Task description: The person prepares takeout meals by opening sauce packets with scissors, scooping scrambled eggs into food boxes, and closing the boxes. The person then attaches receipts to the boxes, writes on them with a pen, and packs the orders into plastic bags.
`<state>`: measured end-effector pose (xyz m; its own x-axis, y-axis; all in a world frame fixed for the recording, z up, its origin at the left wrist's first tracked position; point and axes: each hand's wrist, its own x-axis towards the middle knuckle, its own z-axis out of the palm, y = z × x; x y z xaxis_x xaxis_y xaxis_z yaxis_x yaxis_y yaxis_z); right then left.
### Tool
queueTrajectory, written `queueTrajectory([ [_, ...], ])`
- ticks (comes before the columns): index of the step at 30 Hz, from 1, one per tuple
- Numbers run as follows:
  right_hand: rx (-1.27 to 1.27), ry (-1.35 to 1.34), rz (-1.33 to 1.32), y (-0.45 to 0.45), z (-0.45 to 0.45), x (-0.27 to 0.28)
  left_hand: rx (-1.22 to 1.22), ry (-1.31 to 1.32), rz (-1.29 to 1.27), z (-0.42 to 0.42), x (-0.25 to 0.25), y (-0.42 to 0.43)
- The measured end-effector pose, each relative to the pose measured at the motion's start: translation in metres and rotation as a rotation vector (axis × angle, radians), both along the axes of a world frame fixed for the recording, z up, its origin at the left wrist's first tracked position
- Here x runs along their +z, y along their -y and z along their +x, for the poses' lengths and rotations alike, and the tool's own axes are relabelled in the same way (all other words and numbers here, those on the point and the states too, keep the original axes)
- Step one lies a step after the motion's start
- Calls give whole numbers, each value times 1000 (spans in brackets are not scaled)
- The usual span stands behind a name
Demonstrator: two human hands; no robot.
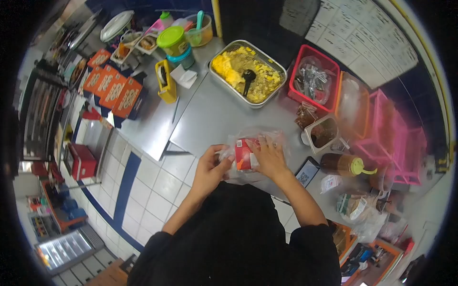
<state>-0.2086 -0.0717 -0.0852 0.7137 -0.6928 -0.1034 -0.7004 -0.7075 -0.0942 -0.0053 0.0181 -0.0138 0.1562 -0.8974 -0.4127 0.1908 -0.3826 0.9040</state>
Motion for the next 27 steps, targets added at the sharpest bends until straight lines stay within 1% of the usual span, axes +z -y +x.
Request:
queueTrajectory([
  [3,-193,-108,45,-8,-24,32,73,-90,-45,11,20,-1],
  [5,-218,-80,-102,-17,-59,39,74,-140,-78,18,23,-2],
  [7,-262,-106,-300,-20,-81,65,45,-167,-114,19,23,-2],
  [10,-417,-19,-517,-11,-91,83,26,-166,-71,14,37,3],
  [13,-672,205,-559,4,-85,104,26,-137,-6,10,42,11],
  [14,-813,456,-163,10,-93,99,24,-165,5,8,39,13],
  [16,-767,1133,567,7,-94,99,22,-218,20,6,33,23],
  [17,-679,1450,949,8,-90,100,21,-223,-37,1,35,28],
  [19,-521,1408,916,-7,-49,114,21,-238,-124,-16,43,34],
  [20,-418,1327,920,-17,-28,116,-33,-255,-130,-25,44,39],
  [22,-338,1178,780,-25,-1,120,-139,-287,-156,-36,46,50],
  [24,-391,1043,503,-24,11,123,-169,45,-354,-26,40,47],
  [25,-465,1254,600,-24,11,123,-181,210,-454,-17,37,44],
  [26,-533,1463,699,-27,10,121,-223,421,-597,-1,36,41],
  [27,-599,1676,797,-31,11,117,-231,644,-672,-4,26,43],
])
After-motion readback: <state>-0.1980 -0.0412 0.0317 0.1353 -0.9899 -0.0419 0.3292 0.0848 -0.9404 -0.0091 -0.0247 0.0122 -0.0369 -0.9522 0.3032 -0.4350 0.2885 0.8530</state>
